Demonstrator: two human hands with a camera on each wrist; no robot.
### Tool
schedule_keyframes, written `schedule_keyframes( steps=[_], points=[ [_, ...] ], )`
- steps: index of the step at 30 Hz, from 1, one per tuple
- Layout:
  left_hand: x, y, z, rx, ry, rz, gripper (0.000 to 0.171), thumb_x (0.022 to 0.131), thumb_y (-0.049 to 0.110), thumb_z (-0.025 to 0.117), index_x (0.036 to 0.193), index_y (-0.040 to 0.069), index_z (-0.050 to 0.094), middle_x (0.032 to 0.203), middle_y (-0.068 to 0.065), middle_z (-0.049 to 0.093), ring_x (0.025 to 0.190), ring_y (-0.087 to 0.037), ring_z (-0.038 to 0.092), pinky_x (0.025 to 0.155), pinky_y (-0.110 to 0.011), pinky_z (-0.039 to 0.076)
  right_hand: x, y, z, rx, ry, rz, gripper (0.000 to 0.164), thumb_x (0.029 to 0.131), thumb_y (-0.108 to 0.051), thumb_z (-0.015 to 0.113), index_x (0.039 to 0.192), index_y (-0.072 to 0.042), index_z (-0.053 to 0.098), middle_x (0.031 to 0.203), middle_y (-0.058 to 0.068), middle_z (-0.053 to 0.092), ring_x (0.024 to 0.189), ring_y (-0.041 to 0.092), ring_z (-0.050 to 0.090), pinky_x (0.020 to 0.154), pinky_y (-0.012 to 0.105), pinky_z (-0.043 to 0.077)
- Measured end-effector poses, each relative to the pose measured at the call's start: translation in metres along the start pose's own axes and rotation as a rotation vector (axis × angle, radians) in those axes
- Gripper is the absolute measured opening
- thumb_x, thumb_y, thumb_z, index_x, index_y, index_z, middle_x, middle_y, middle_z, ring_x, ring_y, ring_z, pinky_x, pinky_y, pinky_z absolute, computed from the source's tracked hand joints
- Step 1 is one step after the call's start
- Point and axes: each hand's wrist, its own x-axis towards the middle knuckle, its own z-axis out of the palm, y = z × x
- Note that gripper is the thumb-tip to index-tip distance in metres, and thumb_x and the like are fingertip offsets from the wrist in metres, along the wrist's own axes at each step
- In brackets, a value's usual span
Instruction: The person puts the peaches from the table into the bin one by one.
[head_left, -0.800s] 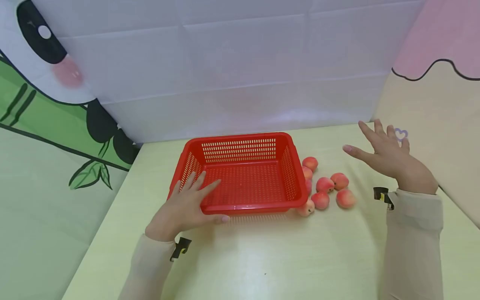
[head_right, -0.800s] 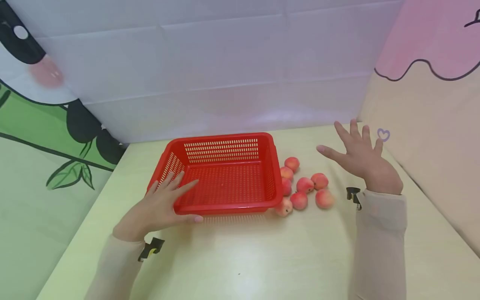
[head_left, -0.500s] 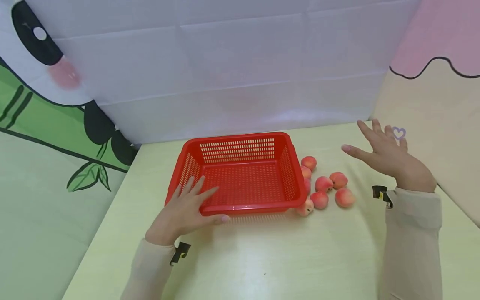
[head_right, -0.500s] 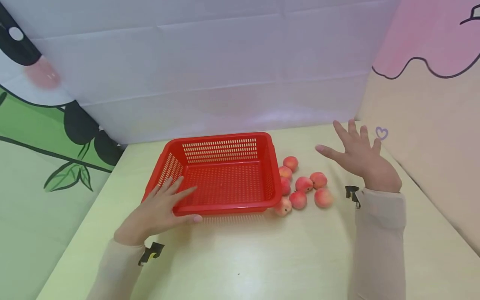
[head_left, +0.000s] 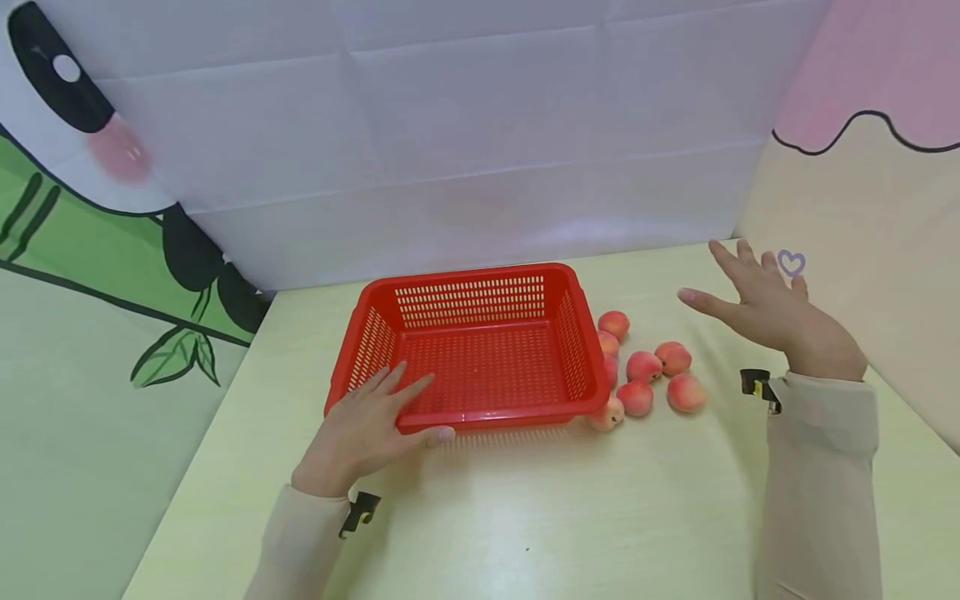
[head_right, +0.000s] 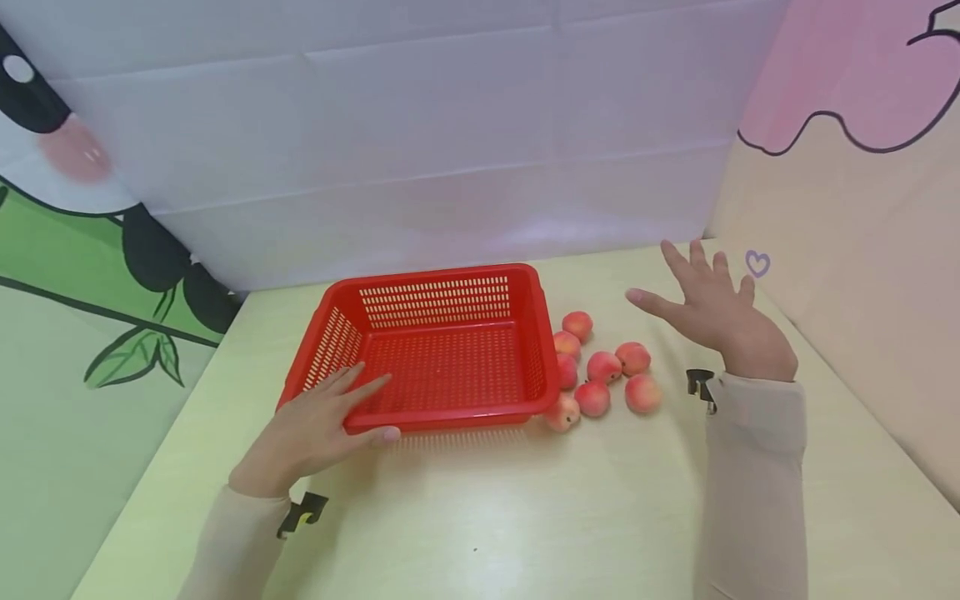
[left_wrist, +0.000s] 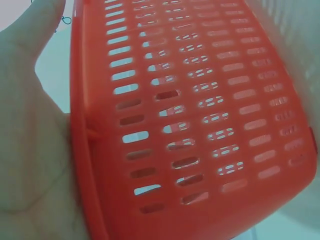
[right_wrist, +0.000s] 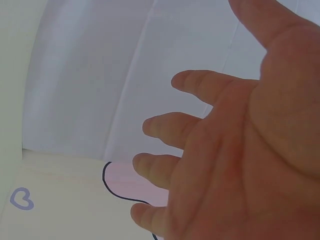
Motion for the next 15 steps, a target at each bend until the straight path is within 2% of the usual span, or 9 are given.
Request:
schedule_keyframes(
  steps=[10, 15],
  points=[
    [0.0002, 0.0010, 0.0041, 0.008, 0.039, 0.011, 0.097, 0.071, 0.092, 0.030, 0.135, 0.023, 0.056, 0.133, -0.013, 0.053, 0.119, -0.035, 0.047, 0.089, -0.060, 0.041, -0.0002, -0.0019, -0.0009, 0.026, -0.026, 0.007, 0.093, 0.092, -0.067, 0.041, 0.153, -0.017, -0.009, 0.150, 0.021, -0.023, 0.129, 0.044, -0.027, 0.093, 0.072, -0.017],
    [0.0003, 0.0020, 0.0051, 0.010, 0.054, -0.003, 0.096, 0.071, 0.091, 0.031, 0.125, 0.019, 0.064, 0.115, -0.007, 0.063, 0.102, -0.026, 0.056, 0.080, -0.052, 0.049, 0.0000, -0.0009, -0.0002, 0.021, -0.032, 0.012, 0.094, 0.091, -0.067, 0.041, 0.153, -0.015, -0.008, 0.150, 0.023, -0.021, 0.129, 0.046, -0.026, 0.093, 0.073, -0.015]
  ],
)
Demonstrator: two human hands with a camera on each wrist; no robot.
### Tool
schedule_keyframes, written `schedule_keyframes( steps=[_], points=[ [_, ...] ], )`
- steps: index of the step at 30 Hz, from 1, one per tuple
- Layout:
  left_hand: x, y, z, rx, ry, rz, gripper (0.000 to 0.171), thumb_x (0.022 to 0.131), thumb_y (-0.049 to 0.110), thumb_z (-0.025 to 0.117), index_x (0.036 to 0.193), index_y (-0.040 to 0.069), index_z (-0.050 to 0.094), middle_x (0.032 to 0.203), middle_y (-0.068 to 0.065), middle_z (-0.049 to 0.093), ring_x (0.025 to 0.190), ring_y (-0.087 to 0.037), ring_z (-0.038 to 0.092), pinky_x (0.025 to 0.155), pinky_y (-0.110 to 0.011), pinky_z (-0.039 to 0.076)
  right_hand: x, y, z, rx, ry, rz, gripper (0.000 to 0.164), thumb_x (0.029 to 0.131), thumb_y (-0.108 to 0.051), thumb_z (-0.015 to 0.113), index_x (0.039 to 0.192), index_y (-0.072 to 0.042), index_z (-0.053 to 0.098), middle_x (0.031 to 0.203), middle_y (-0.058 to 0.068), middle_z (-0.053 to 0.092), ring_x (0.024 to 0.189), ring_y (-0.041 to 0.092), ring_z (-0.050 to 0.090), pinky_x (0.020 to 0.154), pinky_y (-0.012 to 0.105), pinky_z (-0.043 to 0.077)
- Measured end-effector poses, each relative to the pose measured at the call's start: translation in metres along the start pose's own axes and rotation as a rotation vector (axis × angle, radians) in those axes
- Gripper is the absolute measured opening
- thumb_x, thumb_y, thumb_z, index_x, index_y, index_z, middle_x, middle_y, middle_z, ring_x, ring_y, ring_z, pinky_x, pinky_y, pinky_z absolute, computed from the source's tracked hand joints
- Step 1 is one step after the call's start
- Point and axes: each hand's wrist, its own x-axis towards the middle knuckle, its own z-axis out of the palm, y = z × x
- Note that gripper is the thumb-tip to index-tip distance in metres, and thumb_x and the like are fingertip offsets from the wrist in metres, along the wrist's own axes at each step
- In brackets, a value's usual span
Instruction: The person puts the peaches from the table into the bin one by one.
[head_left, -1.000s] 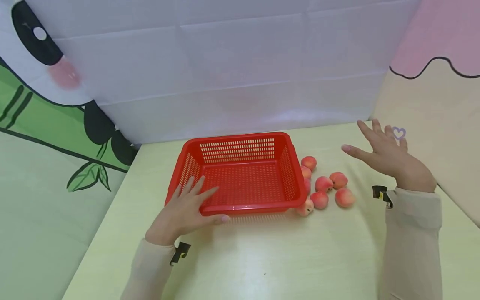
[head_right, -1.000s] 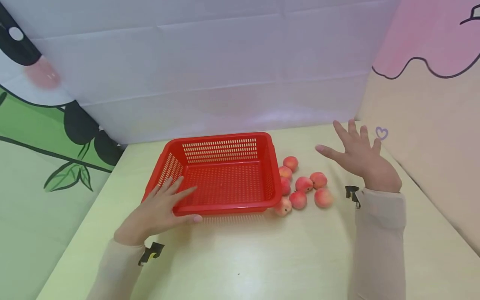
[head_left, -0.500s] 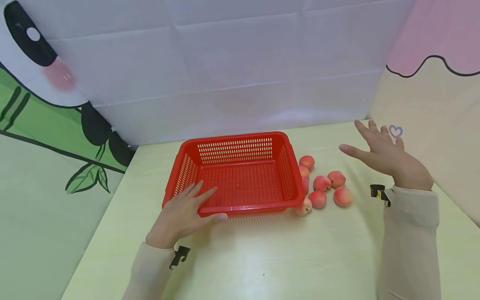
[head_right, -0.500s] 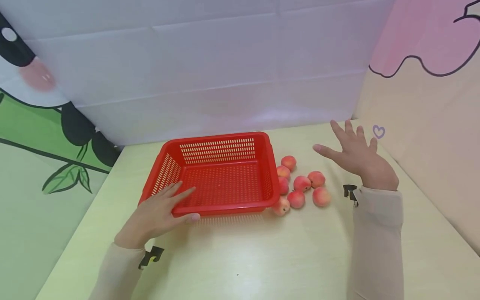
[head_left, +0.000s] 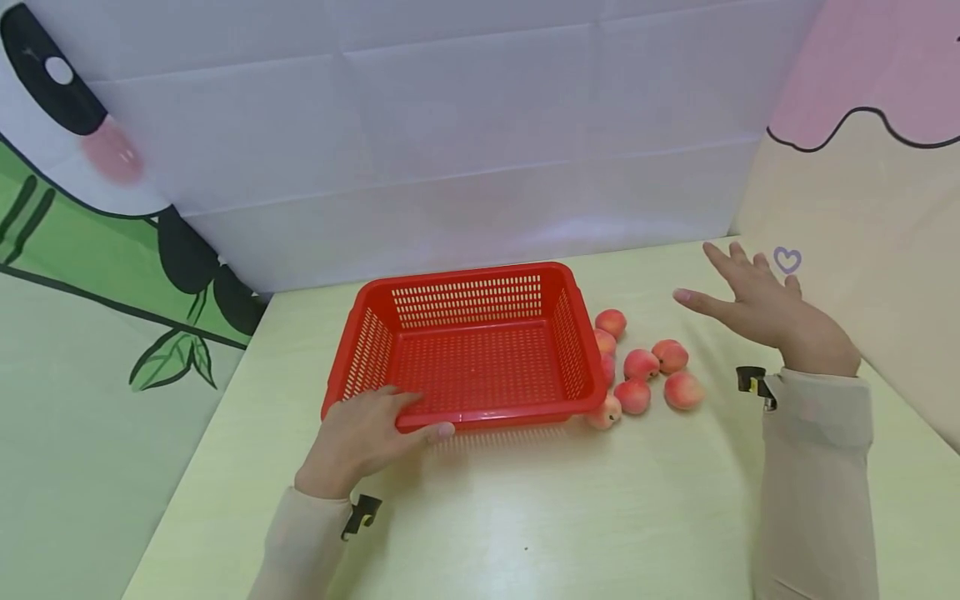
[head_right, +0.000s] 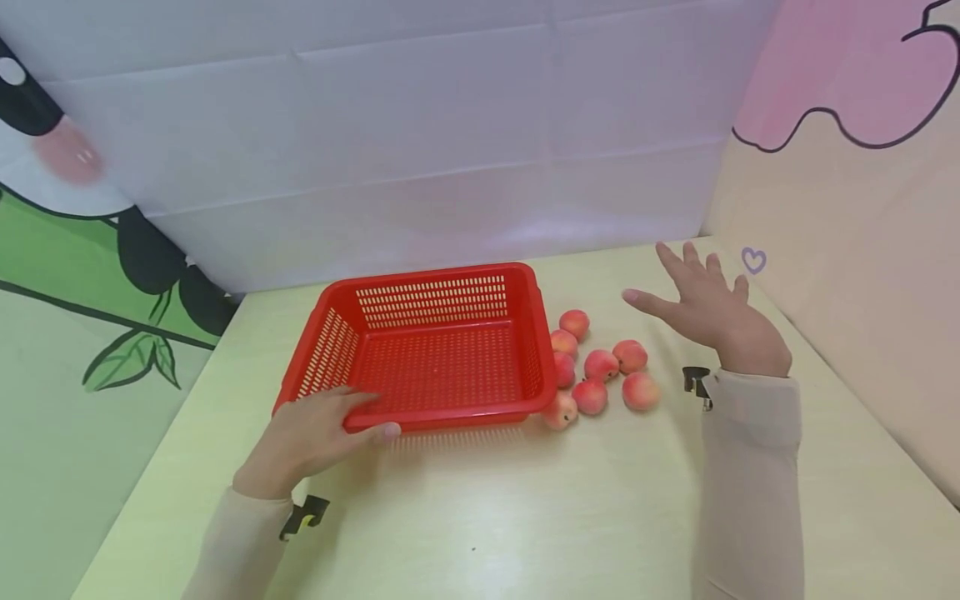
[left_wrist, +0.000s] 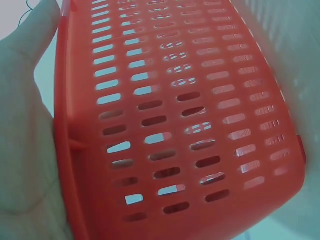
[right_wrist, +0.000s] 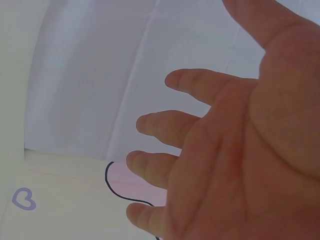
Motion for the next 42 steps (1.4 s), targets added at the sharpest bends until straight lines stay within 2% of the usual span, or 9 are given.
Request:
schedule_keyframes(
  steps=[2, 4, 7, 9, 17, 27, 42],
  points=[
    [0.001, 0.000, 0.001, -0.007, 0.006, -0.004, 0.089, 0.069, 0.092, 0.032, 0.111, 0.023, 0.070, 0.094, 0.000, 0.067, 0.086, -0.019, 0.059, 0.071, -0.043, 0.051, 0.001, 0.001, 0.000, -0.001, -0.001, 0.001, 0.094, 0.091, -0.067, 0.041, 0.153, -0.014, -0.007, 0.150, 0.023, -0.021, 0.129, 0.046, -0.025, 0.093, 0.073, -0.014],
    [0.002, 0.001, 0.001, -0.018, 0.009, -0.011, 0.081, 0.068, 0.093, 0.033, 0.090, 0.025, 0.070, 0.073, 0.004, 0.063, 0.070, -0.014, 0.056, 0.061, -0.034, 0.048, 0.002, 0.002, 0.001, -0.002, -0.001, 0.001, 0.095, 0.091, -0.067, 0.041, 0.153, -0.014, -0.007, 0.150, 0.024, -0.020, 0.129, 0.046, -0.025, 0.093, 0.073, -0.014],
    [0.002, 0.000, 0.003, -0.019, 0.014, -0.030, 0.074, 0.066, 0.094, 0.034, 0.063, 0.024, 0.056, 0.050, 0.006, 0.047, 0.051, -0.011, 0.046, 0.050, -0.028, 0.037, 0.003, 0.004, 0.002, -0.004, -0.003, 0.004, 0.095, 0.091, -0.067, 0.042, 0.153, -0.014, -0.006, 0.151, 0.024, -0.019, 0.129, 0.046, -0.025, 0.093, 0.073, -0.014],
    [0.002, 0.000, 0.004, -0.014, 0.020, -0.038, 0.075, 0.066, 0.093, 0.035, 0.057, 0.021, 0.050, 0.046, 0.005, 0.045, 0.047, -0.011, 0.044, 0.048, -0.028, 0.035, 0.004, 0.004, 0.002, -0.007, -0.008, 0.006, 0.095, 0.091, -0.066, 0.042, 0.153, -0.012, -0.006, 0.151, 0.024, -0.019, 0.129, 0.046, -0.025, 0.093, 0.073, -0.014],
    [0.002, -0.003, 0.007, -0.003, 0.053, -0.060, 0.077, 0.066, 0.093, 0.037, 0.053, 0.017, 0.047, 0.043, 0.003, 0.040, 0.043, -0.012, 0.040, 0.047, -0.028, 0.032, 0.007, 0.004, 0.004, -0.008, -0.023, 0.007, 0.095, 0.092, -0.066, 0.043, 0.153, -0.010, -0.005, 0.151, 0.025, -0.019, 0.129, 0.046, -0.024, 0.094, 0.073, -0.014],
    [0.001, -0.003, 0.009, -0.009, 0.074, -0.040, 0.074, 0.067, 0.091, 0.041, 0.054, 0.018, 0.048, 0.043, 0.004, 0.042, 0.044, -0.012, 0.042, 0.048, -0.027, 0.035, 0.007, 0.001, 0.006, -0.004, -0.029, 0.005, 0.096, 0.091, -0.065, 0.045, 0.153, -0.008, -0.003, 0.151, 0.027, -0.016, 0.130, 0.047, -0.022, 0.093, 0.074, -0.013],
    [0.000, -0.002, 0.013, 0.004, 0.126, -0.026, 0.075, 0.065, 0.093, 0.037, 0.053, 0.019, 0.047, 0.043, 0.005, 0.041, 0.045, -0.012, 0.041, 0.048, -0.028, 0.034, 0.009, 0.002, 0.013, -0.003, 0.003, -0.035, 0.095, 0.091, -0.063, 0.047, 0.153, -0.005, 0.004, 0.152, 0.029, -0.006, 0.132, 0.050, -0.014, 0.093, 0.076, -0.006]
  ],
)
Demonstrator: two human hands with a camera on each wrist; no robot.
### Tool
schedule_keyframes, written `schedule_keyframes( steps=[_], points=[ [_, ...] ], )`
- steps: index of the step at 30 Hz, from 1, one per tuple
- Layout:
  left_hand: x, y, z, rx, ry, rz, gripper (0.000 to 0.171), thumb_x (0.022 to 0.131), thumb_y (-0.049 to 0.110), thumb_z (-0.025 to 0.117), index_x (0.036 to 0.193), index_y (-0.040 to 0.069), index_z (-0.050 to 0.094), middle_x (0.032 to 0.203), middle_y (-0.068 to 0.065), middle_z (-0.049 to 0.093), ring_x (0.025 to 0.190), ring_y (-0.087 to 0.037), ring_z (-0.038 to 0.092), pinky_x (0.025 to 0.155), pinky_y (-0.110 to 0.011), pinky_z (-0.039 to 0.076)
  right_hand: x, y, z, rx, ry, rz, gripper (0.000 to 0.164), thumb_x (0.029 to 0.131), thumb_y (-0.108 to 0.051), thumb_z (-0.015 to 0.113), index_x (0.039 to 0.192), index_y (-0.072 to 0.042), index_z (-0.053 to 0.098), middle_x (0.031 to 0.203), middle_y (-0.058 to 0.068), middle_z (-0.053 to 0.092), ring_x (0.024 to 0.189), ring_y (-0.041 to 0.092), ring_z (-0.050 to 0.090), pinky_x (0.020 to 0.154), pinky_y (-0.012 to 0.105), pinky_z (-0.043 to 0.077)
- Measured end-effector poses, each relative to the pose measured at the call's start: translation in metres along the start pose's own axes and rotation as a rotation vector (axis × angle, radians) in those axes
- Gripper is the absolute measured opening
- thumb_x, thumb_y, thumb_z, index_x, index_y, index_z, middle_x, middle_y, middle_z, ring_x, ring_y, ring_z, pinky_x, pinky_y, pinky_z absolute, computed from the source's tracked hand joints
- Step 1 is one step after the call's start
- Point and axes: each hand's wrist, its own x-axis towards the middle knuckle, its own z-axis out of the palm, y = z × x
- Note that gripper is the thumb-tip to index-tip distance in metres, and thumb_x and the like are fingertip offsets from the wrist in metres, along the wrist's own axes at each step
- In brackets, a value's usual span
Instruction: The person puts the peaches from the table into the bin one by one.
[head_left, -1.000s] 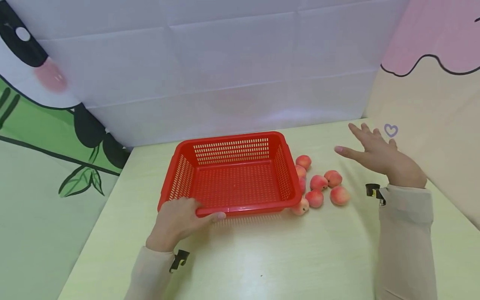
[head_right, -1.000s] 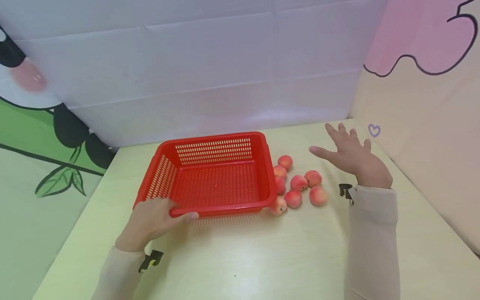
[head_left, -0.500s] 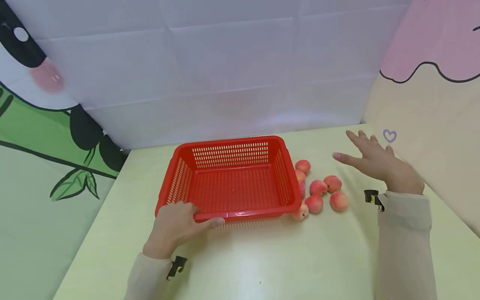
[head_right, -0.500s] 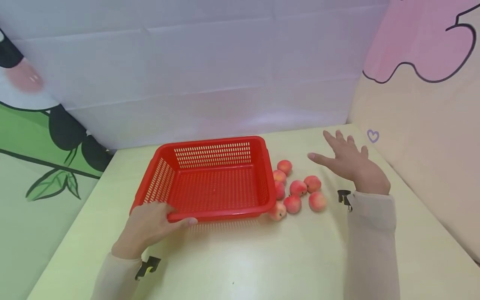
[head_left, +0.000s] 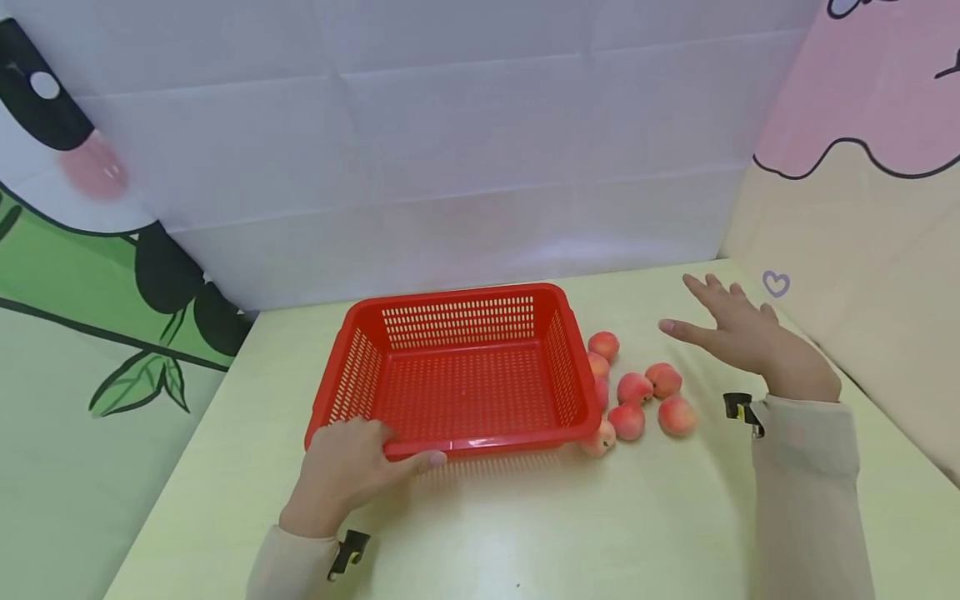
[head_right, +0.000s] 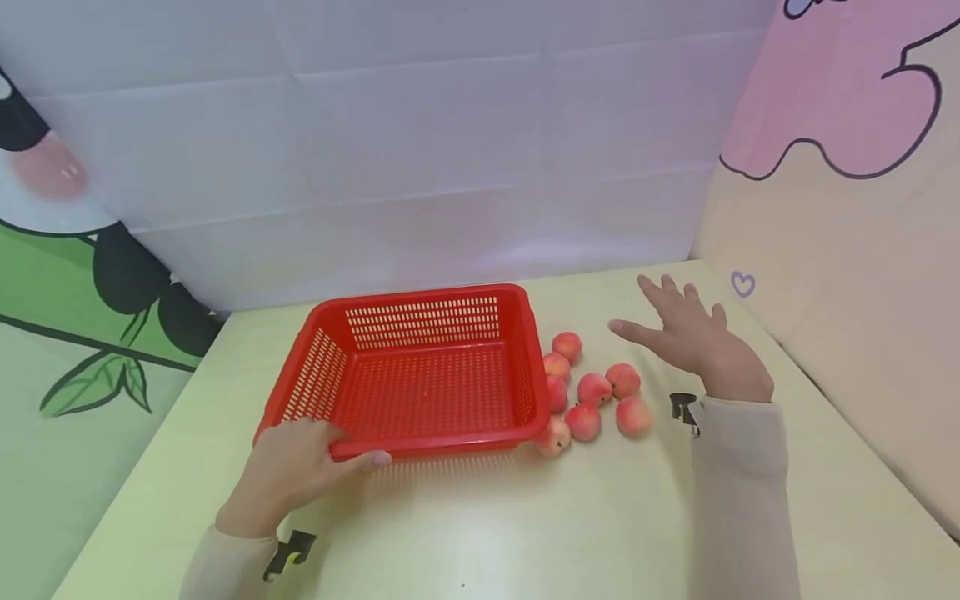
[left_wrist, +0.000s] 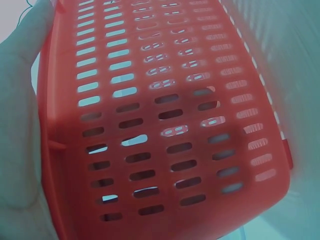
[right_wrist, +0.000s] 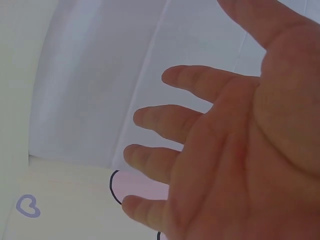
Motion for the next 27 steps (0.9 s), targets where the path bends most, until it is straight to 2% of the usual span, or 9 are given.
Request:
schedule_keyframes(
  steps=[5, 8, 11, 15, 22, 27],
  points=[
    [-0.001, 0.000, -0.001, -0.006, 0.004, -0.010, 0.076, 0.064, 0.094, 0.037, 0.054, 0.019, 0.047, 0.044, 0.005, 0.041, 0.046, -0.012, 0.041, 0.048, -0.028, 0.035, 0.000, -0.006, -0.002, 0.017, 0.098, -0.080, 0.085, 0.092, -0.058, 0.052, 0.153, -0.009, 0.018, 0.154, 0.022, 0.011, 0.137, 0.043, 0.007, 0.102, 0.068, 0.012],
    [-0.002, -0.001, -0.002, -0.010, 0.001, -0.014, 0.076, 0.063, 0.094, 0.037, 0.054, 0.019, 0.047, 0.044, 0.005, 0.041, 0.045, -0.012, 0.041, 0.048, -0.027, 0.035, 0.000, -0.011, -0.002, 0.036, 0.215, -0.165, 0.075, 0.091, -0.051, 0.058, 0.148, -0.010, 0.032, 0.149, 0.018, 0.027, 0.133, 0.038, 0.024, 0.101, 0.062, 0.024],
    [-0.002, -0.001, -0.004, -0.012, 0.001, -0.008, 0.076, 0.064, 0.093, 0.038, 0.053, 0.019, 0.047, 0.043, 0.005, 0.041, 0.045, -0.012, 0.041, 0.047, -0.027, 0.034, -0.001, -0.016, -0.003, 0.034, 0.338, -0.244, 0.065, 0.091, -0.044, 0.062, 0.142, -0.008, 0.043, 0.142, 0.015, 0.037, 0.127, 0.037, 0.034, 0.097, 0.062, 0.030],
    [-0.001, -0.001, -0.005, -0.010, 0.006, 0.002, 0.076, 0.064, 0.093, 0.038, 0.053, 0.019, 0.046, 0.043, 0.005, 0.040, 0.044, -0.012, 0.040, 0.047, -0.027, 0.033, -0.007, -0.024, -0.006, 0.043, 0.443, -0.312, 0.057, 0.091, -0.035, 0.065, 0.138, -0.008, 0.049, 0.140, 0.013, 0.040, 0.126, 0.036, 0.036, 0.095, 0.063, 0.032],
    [0.001, -0.001, -0.002, -0.018, 0.022, 0.017, 0.077, 0.063, 0.094, 0.037, 0.050, 0.018, 0.044, 0.042, 0.005, 0.036, 0.043, -0.011, 0.037, 0.044, -0.026, 0.029, -0.022, -0.045, -0.010, 0.018, 0.603, -0.447, 0.049, 0.085, -0.021, 0.072, 0.130, -0.007, 0.057, 0.135, 0.010, 0.048, 0.122, 0.030, 0.043, 0.088, 0.057, 0.038],
    [0.001, -0.002, 0.000, -0.014, -0.004, 0.003, 0.079, 0.062, 0.095, 0.036, 0.050, 0.018, 0.044, 0.041, 0.005, 0.036, 0.043, -0.011, 0.037, 0.044, -0.026, 0.028, -0.029, -0.054, -0.007, -0.003, 0.628, -0.525, 0.050, 0.081, -0.015, 0.074, 0.128, -0.006, 0.059, 0.132, 0.009, 0.050, 0.121, 0.028, 0.044, 0.092, 0.052, 0.039]
  ],
)
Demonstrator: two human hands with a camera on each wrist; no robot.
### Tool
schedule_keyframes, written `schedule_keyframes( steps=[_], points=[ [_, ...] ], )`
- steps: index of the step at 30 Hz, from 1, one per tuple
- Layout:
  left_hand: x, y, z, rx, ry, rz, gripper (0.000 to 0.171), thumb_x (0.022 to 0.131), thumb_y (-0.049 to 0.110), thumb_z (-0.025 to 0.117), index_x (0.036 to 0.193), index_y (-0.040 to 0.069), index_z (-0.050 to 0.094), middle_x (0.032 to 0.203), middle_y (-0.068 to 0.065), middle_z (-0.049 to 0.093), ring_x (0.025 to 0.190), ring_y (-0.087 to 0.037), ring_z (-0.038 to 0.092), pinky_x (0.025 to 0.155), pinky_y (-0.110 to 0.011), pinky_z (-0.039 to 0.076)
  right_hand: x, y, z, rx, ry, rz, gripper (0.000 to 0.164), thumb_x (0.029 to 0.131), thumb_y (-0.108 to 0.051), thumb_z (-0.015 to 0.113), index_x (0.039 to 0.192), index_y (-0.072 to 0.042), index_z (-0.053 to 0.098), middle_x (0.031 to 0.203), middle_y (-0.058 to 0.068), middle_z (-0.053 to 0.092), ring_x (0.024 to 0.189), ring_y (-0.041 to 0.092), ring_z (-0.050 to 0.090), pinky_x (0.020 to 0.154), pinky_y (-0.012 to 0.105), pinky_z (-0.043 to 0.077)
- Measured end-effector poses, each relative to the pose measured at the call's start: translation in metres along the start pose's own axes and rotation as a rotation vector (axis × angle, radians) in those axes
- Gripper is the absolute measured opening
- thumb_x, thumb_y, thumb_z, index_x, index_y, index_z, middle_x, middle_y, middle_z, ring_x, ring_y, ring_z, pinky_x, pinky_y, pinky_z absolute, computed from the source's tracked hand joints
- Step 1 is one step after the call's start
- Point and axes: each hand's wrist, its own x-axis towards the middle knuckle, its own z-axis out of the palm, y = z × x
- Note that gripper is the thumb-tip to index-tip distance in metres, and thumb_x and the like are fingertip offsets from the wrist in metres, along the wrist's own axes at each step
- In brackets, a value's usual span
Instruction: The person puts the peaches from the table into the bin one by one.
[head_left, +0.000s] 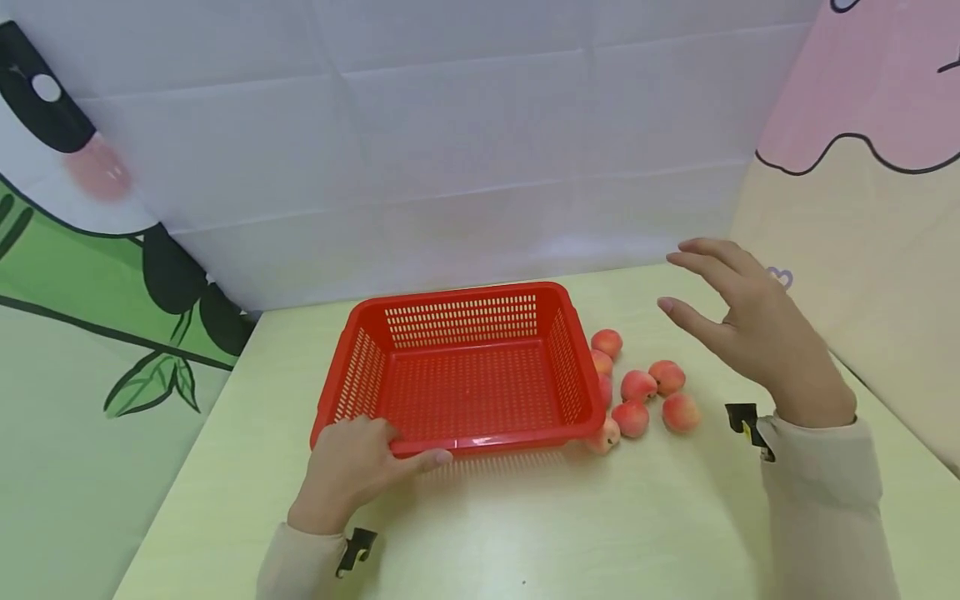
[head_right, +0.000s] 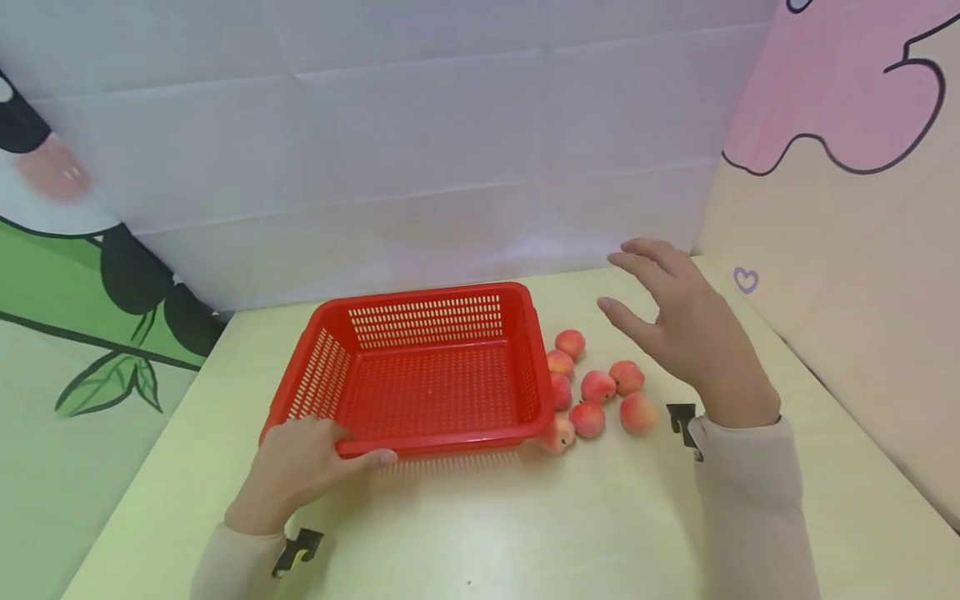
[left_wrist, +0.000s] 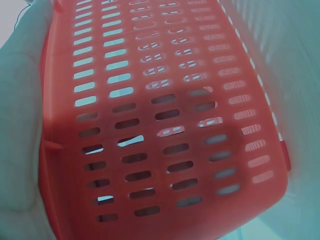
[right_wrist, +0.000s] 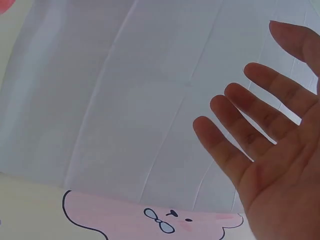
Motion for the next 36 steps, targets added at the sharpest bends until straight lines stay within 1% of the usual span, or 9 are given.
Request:
schedule_keyframes(
  steps=[3, 6, 10, 13, 17, 20, 23, 29, 36],
  points=[
    [0.000, 0.000, 0.001, 0.003, -0.011, -0.003, 0.079, 0.061, 0.095, 0.035, 0.051, 0.018, 0.045, 0.042, 0.004, 0.038, 0.043, -0.011, 0.038, 0.045, -0.027, 0.029, -0.007, 0.001, 0.003, -0.035, -0.029, -0.017, 0.050, 0.081, -0.015, 0.075, 0.127, -0.007, 0.059, 0.133, 0.007, 0.050, 0.121, 0.027, 0.043, 0.091, 0.049, 0.042],
    [0.001, 0.000, 0.001, 0.007, -0.009, 0.002, 0.079, 0.061, 0.095, 0.035, 0.051, 0.018, 0.045, 0.042, 0.004, 0.038, 0.043, -0.012, 0.038, 0.045, -0.027, 0.028, -0.019, 0.006, 0.007, -0.093, -0.073, -0.003, 0.049, 0.081, -0.018, 0.074, 0.127, -0.009, 0.059, 0.134, 0.005, 0.049, 0.117, 0.025, 0.046, 0.073, 0.044, 0.050],
    [0.000, 0.000, 0.001, 0.009, 0.000, 0.010, 0.078, 0.062, 0.095, 0.035, 0.051, 0.018, 0.043, 0.042, 0.005, 0.036, 0.043, -0.011, 0.036, 0.044, -0.026, 0.027, -0.038, 0.013, 0.014, -0.147, -0.158, 0.048, 0.049, 0.083, -0.024, 0.073, 0.129, -0.012, 0.058, 0.135, 0.005, 0.047, 0.095, 0.020, 0.053, 0.054, 0.037, 0.048],
    [-0.001, 0.000, 0.000, 0.012, 0.007, 0.009, 0.079, 0.062, 0.095, 0.035, 0.049, 0.018, 0.042, 0.041, 0.005, 0.034, 0.042, -0.011, 0.034, 0.044, -0.027, 0.024, -0.049, 0.019, 0.021, -0.161, -0.237, 0.081, 0.049, 0.086, -0.030, 0.071, 0.129, -0.012, 0.057, 0.135, 0.006, 0.047, 0.095, 0.020, 0.055, 0.056, 0.037, 0.050],
    [-0.001, -0.001, 0.000, 0.015, 0.011, 0.008, 0.079, 0.061, 0.096, 0.035, 0.048, 0.018, 0.041, 0.041, 0.005, 0.032, 0.042, -0.011, 0.032, 0.043, -0.027, 0.023, -0.059, 0.026, 0.029, -0.165, -0.360, 0.101, 0.049, 0.088, -0.034, 0.068, 0.129, -0.009, 0.056, 0.133, 0.011, 0.047, 0.114, 0.029, 0.048, 0.069, 0.047, 0.052],
    [-0.001, -0.001, 0.001, 0.010, 0.014, 0.012, 0.079, 0.062, 0.096, 0.035, 0.049, 0.018, 0.041, 0.041, 0.006, 0.032, 0.042, -0.011, 0.031, 0.043, -0.027, 0.023, -0.063, 0.031, 0.032, -0.166, -0.443, 0.104, 0.047, 0.089, -0.035, 0.067, 0.127, -0.008, 0.057, 0.129, 0.014, 0.049, 0.116, 0.032, 0.046, 0.074, 0.050, 0.051],
    [0.000, -0.001, 0.001, 0.006, 0.020, 0.016, 0.079, 0.062, 0.095, 0.036, 0.048, 0.018, 0.041, 0.040, 0.006, 0.031, 0.042, -0.011, 0.031, 0.043, -0.027, 0.023, -0.067, 0.035, 0.035, -0.162, -0.505, 0.114, 0.041, 0.089, -0.034, 0.066, 0.123, -0.011, 0.060, 0.125, 0.010, 0.051, 0.112, 0.028, 0.049, 0.074, 0.048, 0.052],
    [0.002, -0.001, 0.002, 0.004, 0.023, 0.025, 0.079, 0.062, 0.095, 0.036, 0.048, 0.018, 0.041, 0.040, 0.006, 0.031, 0.042, -0.010, 0.031, 0.043, -0.027, 0.023, -0.078, 0.044, 0.041, -0.116, -0.590, 0.153, 0.028, 0.086, -0.027, 0.067, 0.112, -0.020, 0.063, 0.117, -0.002, 0.052, 0.101, 0.018, 0.051, 0.072, 0.040, 0.050],
    [0.001, -0.002, 0.002, 0.006, 0.016, 0.011, 0.079, 0.061, 0.096, 0.035, 0.049, 0.018, 0.042, 0.040, 0.005, 0.034, 0.042, -0.011, 0.034, 0.043, -0.026, 0.024, -0.087, 0.051, 0.052, -0.074, -0.648, 0.141, 0.029, 0.087, -0.029, 0.069, 0.114, -0.020, 0.064, 0.113, -0.004, 0.055, 0.102, 0.017, 0.051, 0.074, 0.042, 0.051]
  ],
)
